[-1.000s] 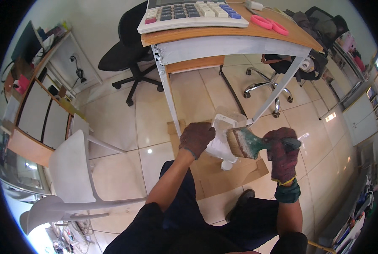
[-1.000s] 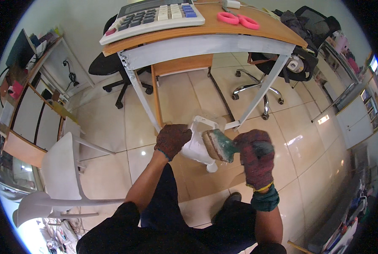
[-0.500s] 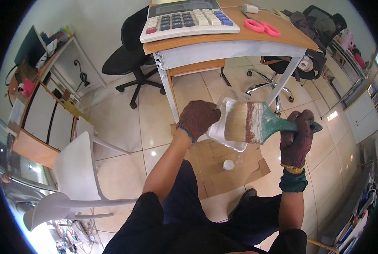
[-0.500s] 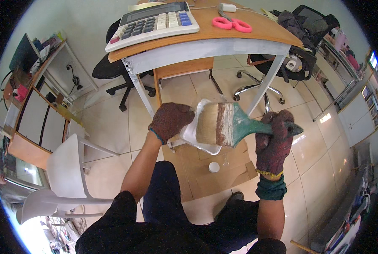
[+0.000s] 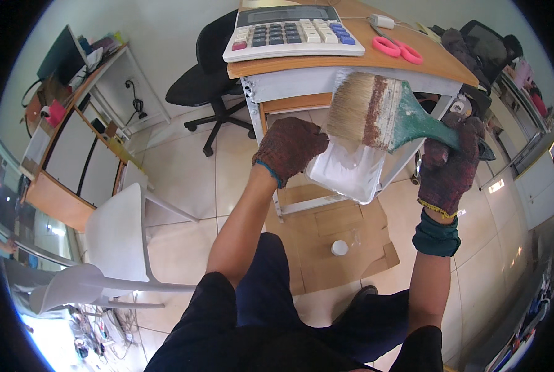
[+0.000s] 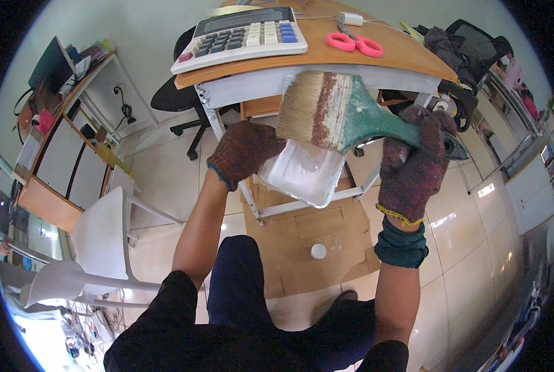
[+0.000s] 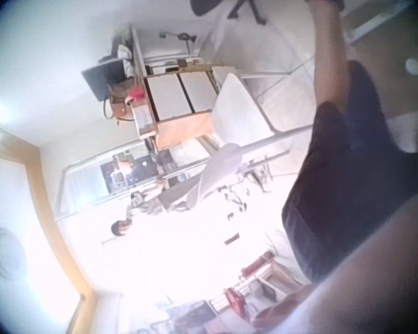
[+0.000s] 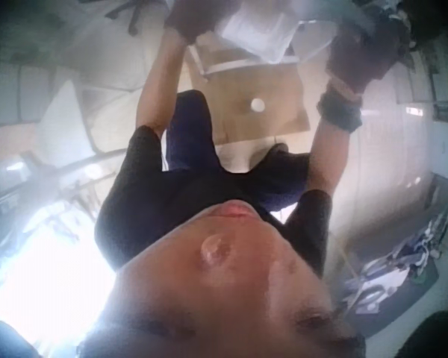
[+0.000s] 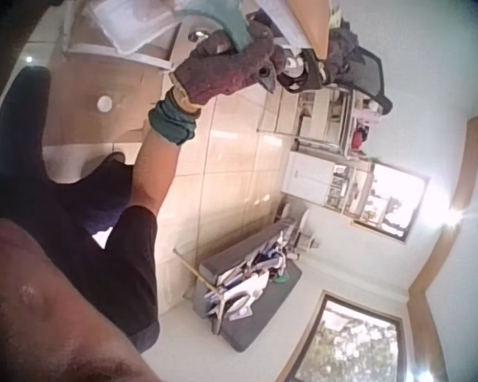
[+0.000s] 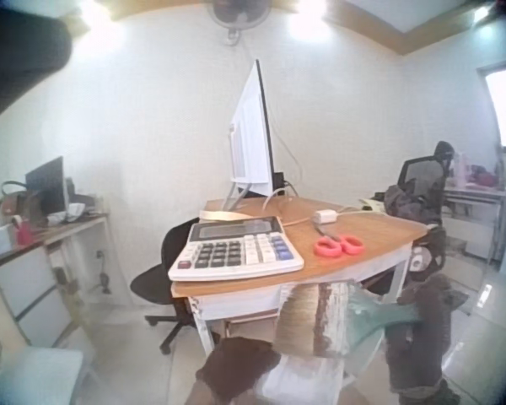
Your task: The person kneels on the floor and uses a paintbrush to apply white paint to the metal frame of a desk. They repeatedly dip the brush into a paint container and apply paint to the legs and crossbars of the desk frame.
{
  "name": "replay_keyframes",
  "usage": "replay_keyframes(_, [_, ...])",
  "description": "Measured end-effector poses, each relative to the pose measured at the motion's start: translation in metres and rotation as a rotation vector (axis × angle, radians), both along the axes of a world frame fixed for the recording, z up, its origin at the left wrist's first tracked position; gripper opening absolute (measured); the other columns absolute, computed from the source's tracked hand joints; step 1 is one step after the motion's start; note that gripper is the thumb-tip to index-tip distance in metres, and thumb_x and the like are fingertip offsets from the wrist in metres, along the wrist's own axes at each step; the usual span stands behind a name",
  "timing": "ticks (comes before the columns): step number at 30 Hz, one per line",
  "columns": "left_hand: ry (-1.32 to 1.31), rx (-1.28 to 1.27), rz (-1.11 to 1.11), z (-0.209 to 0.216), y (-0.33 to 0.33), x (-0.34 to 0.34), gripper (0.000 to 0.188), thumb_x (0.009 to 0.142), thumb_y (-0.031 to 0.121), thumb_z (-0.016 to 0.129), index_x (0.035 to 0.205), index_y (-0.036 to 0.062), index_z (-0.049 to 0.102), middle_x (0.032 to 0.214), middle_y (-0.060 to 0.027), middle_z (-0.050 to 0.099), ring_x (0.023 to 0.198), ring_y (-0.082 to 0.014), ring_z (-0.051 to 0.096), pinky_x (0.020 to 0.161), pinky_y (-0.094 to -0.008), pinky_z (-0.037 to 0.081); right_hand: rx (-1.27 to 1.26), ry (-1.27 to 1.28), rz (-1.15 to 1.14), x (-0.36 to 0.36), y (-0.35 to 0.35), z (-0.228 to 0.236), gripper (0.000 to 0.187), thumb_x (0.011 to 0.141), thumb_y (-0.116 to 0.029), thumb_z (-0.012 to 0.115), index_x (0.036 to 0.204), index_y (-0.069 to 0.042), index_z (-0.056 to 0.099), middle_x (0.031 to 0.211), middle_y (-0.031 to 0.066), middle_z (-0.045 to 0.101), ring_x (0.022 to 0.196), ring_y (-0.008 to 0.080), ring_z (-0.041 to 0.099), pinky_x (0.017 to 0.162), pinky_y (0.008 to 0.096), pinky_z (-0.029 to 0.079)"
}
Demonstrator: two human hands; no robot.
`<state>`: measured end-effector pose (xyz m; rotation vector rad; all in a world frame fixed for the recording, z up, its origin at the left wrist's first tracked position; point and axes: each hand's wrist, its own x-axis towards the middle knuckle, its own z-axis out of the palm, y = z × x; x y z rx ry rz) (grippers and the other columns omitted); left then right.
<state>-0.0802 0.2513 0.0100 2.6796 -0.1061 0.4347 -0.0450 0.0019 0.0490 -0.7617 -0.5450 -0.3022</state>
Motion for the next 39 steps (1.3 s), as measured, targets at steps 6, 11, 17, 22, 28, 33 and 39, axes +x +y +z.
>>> replay_keyframes(6, [0.000,-0.230,-0.039,-0.005,0.009,-0.001,0.033,0.078,0.032,0.054,0.071,0.0011,0.064,0.061,-0.0164,0.060,0.057,-0.0275,0.060,0.060,-0.0354,0.049,0.018,0.081,-0.130,0.005,0.014,0.002,0.018,0.085,-0.011,0.058,0.100,-0.015,0.049,0.085,0.0061,0.060,0.047,0.0083,0.045,0.037,0.0194,0.034])
replay_keyframes(11, [-0.055,-0.152,0.005,-0.002,0.007,-0.001,0.035,0.076,0.034,0.054,0.068,0.0007,0.063,0.060,-0.0165,0.059,0.056,-0.0285,0.059,0.061,-0.0369,0.049,-0.837,-0.509,-1.169,0.020,-0.013,-0.010,0.018,0.084,-0.011,0.059,0.099,-0.014,0.050,0.086,0.0066,0.061,0.048,0.0083,0.047,0.038,0.0194,0.035])
replay_keyframes(17, [0.079,-0.146,0.040,0.003,0.004,-0.004,0.036,0.076,0.035,0.054,0.071,0.0014,0.064,0.063,-0.0178,0.060,0.057,-0.0300,0.058,0.063,-0.0386,0.048,0.021,0.000,-0.022,-0.004,0.021,0.006,0.015,0.084,-0.012,0.060,0.095,-0.013,0.050,0.085,0.0080,0.060,0.048,0.0076,0.046,0.038,0.0190,0.034])
replay_keyframes(22, [0.018,0.111,-0.043,-0.021,0.016,0.006,0.004,0.074,0.015,0.059,0.075,0.0142,0.063,0.074,-0.0068,0.062,0.069,-0.0266,0.063,0.057,-0.0371,0.051,-0.130,-0.048,-0.362,0.004,0.020,0.005,0.013,0.084,-0.012,0.059,0.095,-0.012,0.050,0.084,0.0075,0.060,0.045,0.0069,0.043,0.037,0.0186,0.034])
replay_keyframes(28, [0.006,0.030,-0.043,-0.024,0.014,0.005,0.004,0.074,0.014,0.060,0.075,0.0119,0.063,0.073,-0.0069,0.062,0.069,-0.0270,0.064,0.058,-0.0377,0.051,0.038,-0.019,-0.070,0.002,0.006,0.000,0.009,0.085,-0.012,0.056,0.093,-0.011,0.051,0.085,0.0064,0.060,0.046,0.0062,0.044,0.040,0.0183,0.034])
replay_keyframes(33, [0.035,-0.230,0.095,-0.023,0.010,-0.001,0.031,0.073,0.031,0.059,0.075,0.0010,0.066,0.069,-0.0213,0.061,0.067,-0.0359,0.060,0.066,-0.0399,0.049,-0.028,-0.031,-0.062,-0.010,0.040,0.006,0.012,0.087,-0.013,0.054,0.099,-0.010,0.050,0.087,0.0064,0.060,0.046,0.0053,0.041,0.041,0.0177,0.034])
replay_keyframes(39, [-0.170,0.262,-0.143,-0.015,0.012,-0.013,0.019,0.081,0.026,0.055,0.077,0.0076,0.060,0.073,-0.0151,0.061,0.068,-0.0334,0.061,0.062,-0.0430,0.049,-0.380,-0.362,-0.698,0.020,0.027,-0.004,0.014,0.090,-0.015,0.053,0.102,-0.010,0.048,0.086,0.0056,0.058,0.046,0.0049,0.040,0.039,0.0164,0.032])
